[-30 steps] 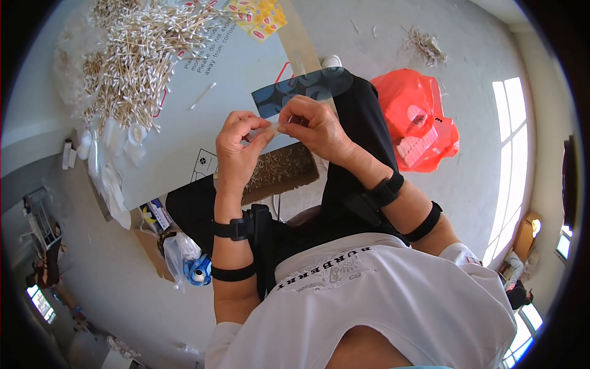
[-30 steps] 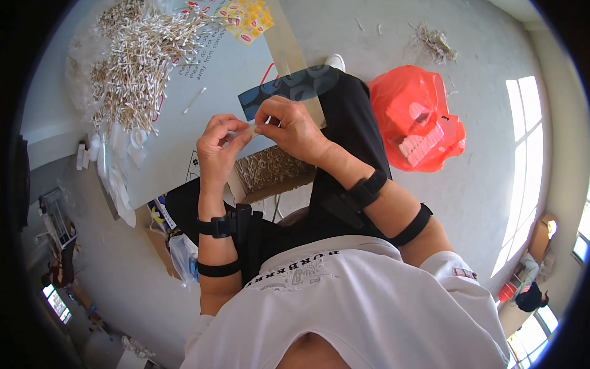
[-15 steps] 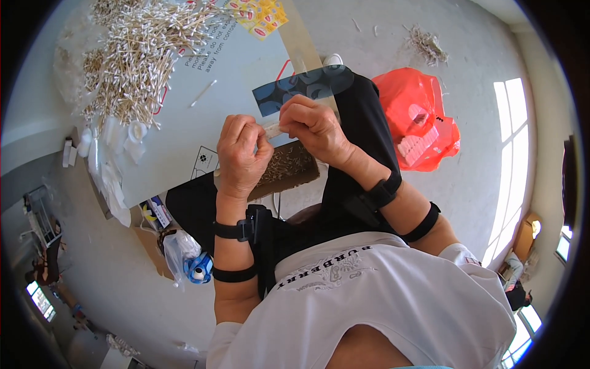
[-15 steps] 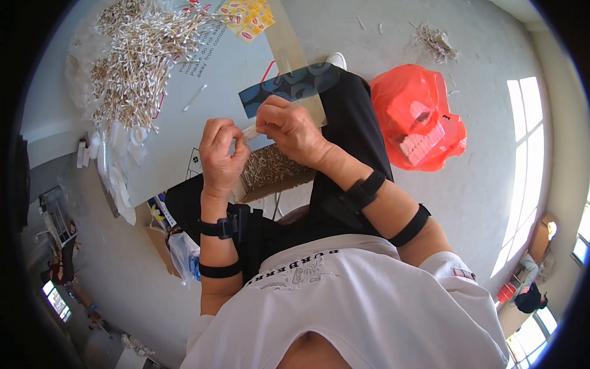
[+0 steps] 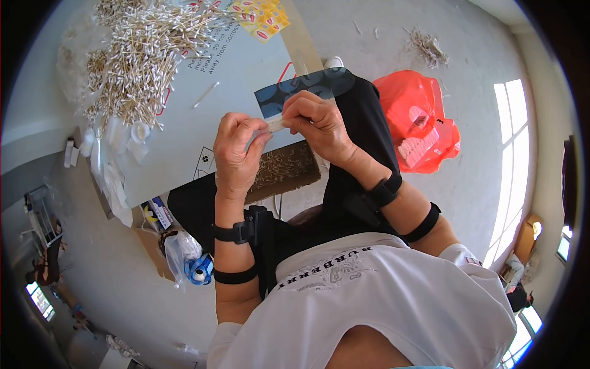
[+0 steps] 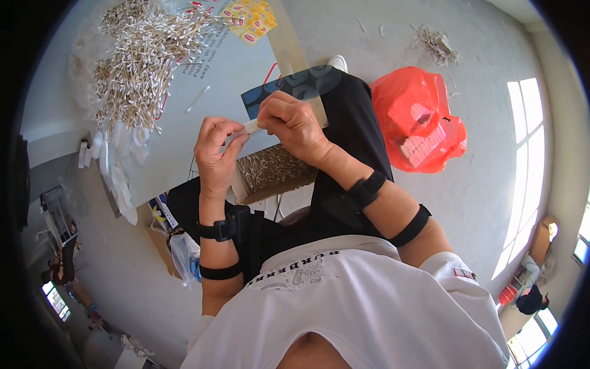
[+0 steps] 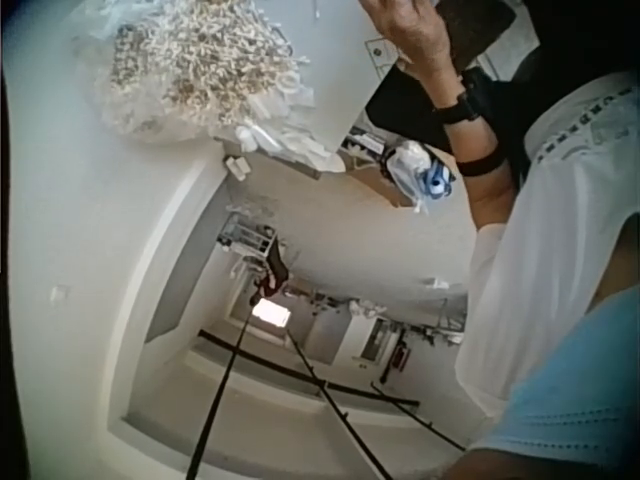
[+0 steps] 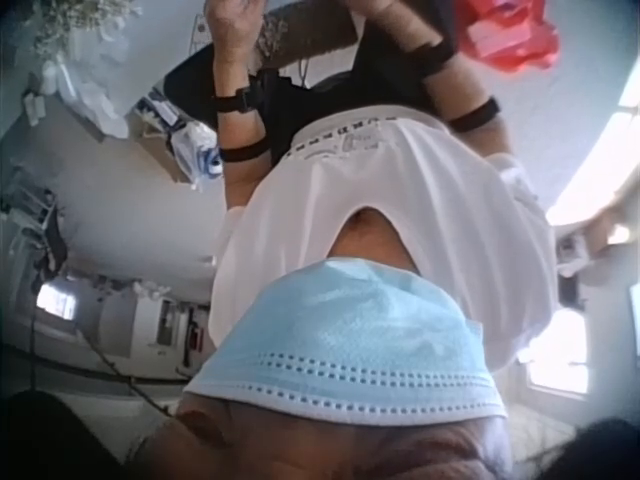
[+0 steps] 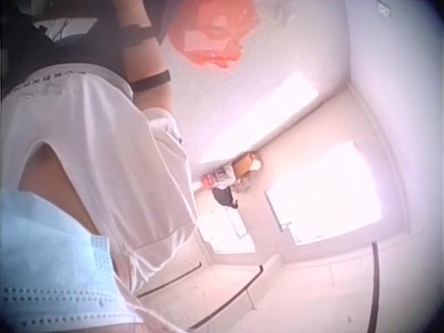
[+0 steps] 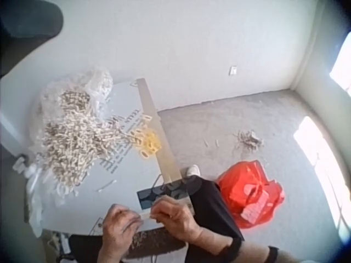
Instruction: Picking up individual cotton swabs and arranging them into a cardboard retail package.
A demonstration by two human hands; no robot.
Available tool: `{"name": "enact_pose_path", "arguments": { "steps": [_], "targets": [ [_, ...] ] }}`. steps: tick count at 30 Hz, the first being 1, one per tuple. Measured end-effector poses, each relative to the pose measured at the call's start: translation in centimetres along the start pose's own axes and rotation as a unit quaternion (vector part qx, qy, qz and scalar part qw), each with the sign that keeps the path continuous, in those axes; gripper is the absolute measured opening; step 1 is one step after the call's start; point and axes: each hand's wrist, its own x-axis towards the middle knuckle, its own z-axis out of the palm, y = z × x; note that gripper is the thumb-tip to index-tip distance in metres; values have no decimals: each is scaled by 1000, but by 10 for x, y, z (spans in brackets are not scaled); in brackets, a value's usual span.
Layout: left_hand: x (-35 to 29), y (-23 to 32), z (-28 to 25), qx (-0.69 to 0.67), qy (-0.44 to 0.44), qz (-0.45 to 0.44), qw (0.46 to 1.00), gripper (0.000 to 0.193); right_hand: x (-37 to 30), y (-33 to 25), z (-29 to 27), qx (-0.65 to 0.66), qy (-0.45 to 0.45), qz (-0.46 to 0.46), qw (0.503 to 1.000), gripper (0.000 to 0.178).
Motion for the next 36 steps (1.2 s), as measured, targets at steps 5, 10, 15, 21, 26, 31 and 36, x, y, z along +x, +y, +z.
{"name": "enact_pose_path", "arguments": {
  "steps": [5, 10, 15, 21, 26, 31, 36],
  "targets": [
    [-3, -4, 10, 89, 15, 67, 994, 24, -5, -3, -2, 25, 32, 51, 998, 9],
    [-9, 6, 10, 206, 45, 176, 961, 20, 0, -15, -18, 182, 63, 377, 906, 56],
    [-17, 3, 12, 214, 15, 221, 951, 23, 3, -11, -8, 308, 4, 440, 843, 49],
    [-20, 13, 12, 43, 64, 108, 991, 37, 0, 2, -2, 256, 16, 325, 910, 19],
    [-2, 13, 9, -375, 82, -234, 893, 54, -4, -9, 1, 261, -9, 225, 939, 14],
    [8, 28, 6, -399, 37, -196, 895, 40, -7, -10, 0, 261, -36, 157, 952, 19],
    [9, 37, 9, -366, 75, -159, 914, 29, -8, -13, 1, 256, -19, 133, 957, 20]
  ]
}}
